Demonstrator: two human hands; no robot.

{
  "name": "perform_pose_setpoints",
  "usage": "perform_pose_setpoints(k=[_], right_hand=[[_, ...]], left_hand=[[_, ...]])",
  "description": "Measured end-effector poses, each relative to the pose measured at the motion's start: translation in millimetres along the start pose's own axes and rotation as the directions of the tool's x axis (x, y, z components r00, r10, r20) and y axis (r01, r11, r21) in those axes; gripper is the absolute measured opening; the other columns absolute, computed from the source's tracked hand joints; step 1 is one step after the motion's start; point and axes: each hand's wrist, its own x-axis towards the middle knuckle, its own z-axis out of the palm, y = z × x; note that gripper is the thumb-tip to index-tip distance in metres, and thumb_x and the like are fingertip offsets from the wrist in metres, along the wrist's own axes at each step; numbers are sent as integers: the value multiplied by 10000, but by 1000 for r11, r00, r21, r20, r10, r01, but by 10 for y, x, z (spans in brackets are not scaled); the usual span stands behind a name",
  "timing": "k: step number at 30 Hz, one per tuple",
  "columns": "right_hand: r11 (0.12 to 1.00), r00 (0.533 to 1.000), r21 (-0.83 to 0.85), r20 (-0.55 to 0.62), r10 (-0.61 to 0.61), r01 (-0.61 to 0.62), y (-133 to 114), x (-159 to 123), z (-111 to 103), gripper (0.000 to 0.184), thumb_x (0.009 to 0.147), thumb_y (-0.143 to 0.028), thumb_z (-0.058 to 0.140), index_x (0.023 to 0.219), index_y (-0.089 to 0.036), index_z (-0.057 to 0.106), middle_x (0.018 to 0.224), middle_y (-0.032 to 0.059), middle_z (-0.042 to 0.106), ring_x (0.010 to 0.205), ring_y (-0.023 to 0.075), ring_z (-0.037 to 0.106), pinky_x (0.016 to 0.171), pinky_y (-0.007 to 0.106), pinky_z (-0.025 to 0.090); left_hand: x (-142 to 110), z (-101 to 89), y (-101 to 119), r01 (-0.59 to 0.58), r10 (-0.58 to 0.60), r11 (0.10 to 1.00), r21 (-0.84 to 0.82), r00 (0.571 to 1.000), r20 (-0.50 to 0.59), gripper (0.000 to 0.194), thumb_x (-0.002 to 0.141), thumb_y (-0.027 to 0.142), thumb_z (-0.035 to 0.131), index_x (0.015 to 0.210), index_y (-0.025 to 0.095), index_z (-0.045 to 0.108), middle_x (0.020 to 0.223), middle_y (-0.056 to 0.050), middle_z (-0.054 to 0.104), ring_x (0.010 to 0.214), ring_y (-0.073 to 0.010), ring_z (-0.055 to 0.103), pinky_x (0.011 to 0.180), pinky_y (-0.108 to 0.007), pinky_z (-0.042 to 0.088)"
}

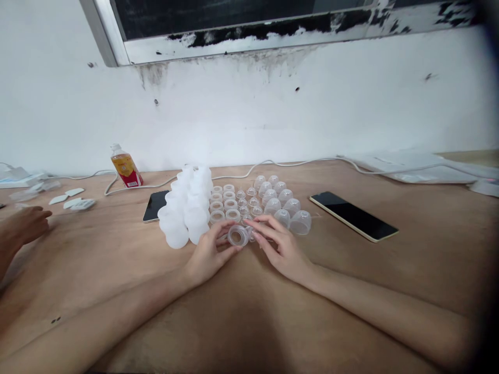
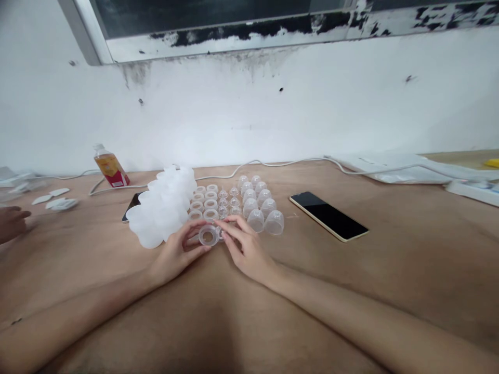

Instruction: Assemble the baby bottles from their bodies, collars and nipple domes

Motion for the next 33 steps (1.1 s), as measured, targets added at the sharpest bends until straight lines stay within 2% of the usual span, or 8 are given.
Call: perform_pose_setpoints(k=[7, 10, 15, 20, 23, 25, 29, 33], right_hand=[[989, 995, 130, -56, 78, -70, 55, -3, 48, 199, 791, -217, 486, 981, -221, 543, 840, 19, 594, 745, 128, 570, 652, 257, 480], [990, 989, 88, -86, 117, -109, 33, 12, 69, 154, 770, -240, 515, 917, -213, 553, 782, 15, 601, 684, 134, 572, 598, 256, 473], [996, 992, 17, -95, 86, -85, -4, 48, 95, 224, 754, -225, 520, 977, -207, 518, 933, 59, 529, 794, 156, 533, 658, 286, 467], [967, 977, 142, 44, 209, -213, 36, 55, 126, 309, 789, -257, 459, 1094, -212, 447, 851, 37, 579, 729, 147, 558, 623, 282, 472], [965, 975, 143, 39, 218, -221, 51, 54, 131, 311, 771, -201, 455, 1082, -206, 466, 828, 24, 585, 705, 136, 557, 607, 265, 465], [972, 978, 111, 21, 209, -210, 46, 58, 125, 283, 757, -166, 452, 1032, -200, 505, 815, 18, 585, 690, 131, 549, 591, 257, 460], [987, 988, 56, 22, 152, -153, 1, 68, 99, 206, 769, -180, 450, 938, -197, 568, 834, 26, 568, 702, 130, 536, 554, 241, 453], [991, 993, 70, 43, 110, -113, -40, 61, 82, 236, 793, -256, 457, 996, -207, 565, 859, 50, 552, 697, 135, 537, 487, 224, 442]], left_hand=[[-8, 3, -16, -61, 59, 996, 59, 998, 38, 401, 732, 176, 564, 1105, 194, 417, 1171, -65, 489, 1079, -169, 479, 924, -332, 418], [-16, 11, 20, -120, 111, 975, 185, 992, 61, 422, 726, 186, 573, 1121, 208, 428, 1159, -57, 505, 1060, -183, 488, 930, -363, 397], [-1, 48, 76, -215, 196, 926, 310, 976, 92, 434, 747, 216, 554, 1154, 237, 406, 1157, -39, 513, 1052, -185, 483, 918, -363, 382], [15, 65, 100, -253, 236, 920, 300, 967, 93, 433, 765, 194, 524, 1172, 236, 381, 1184, -45, 491, 1083, -183, 458, 935, -361, 358], [7, 68, 115, -285, 274, 889, 359, 958, 83, 453, 748, 201, 542, 1171, 234, 385, 1199, -57, 466, 1113, -194, 419, 934, -357, 349], [6, 78, 115, -257, 268, 887, 383, 963, 25, 386, 748, 225, 538, 1116, 210, 424, 1136, -75, 487, 1040, -195, 460, 850, -333, 408], [25, 100, 86, -127, 144, 943, 309, 989, -31, 172, 787, 220, 464, 949, 167, 482, 884, -47, 553, 742, -128, 538, 669, -264, 461], [45, 99, 63, -46, 54, 987, 157, 997, -51, 148, 783, 213, 462, 917, 153, 476, 873, -46, 560, 738, -121, 558, 663, -247, 471]])
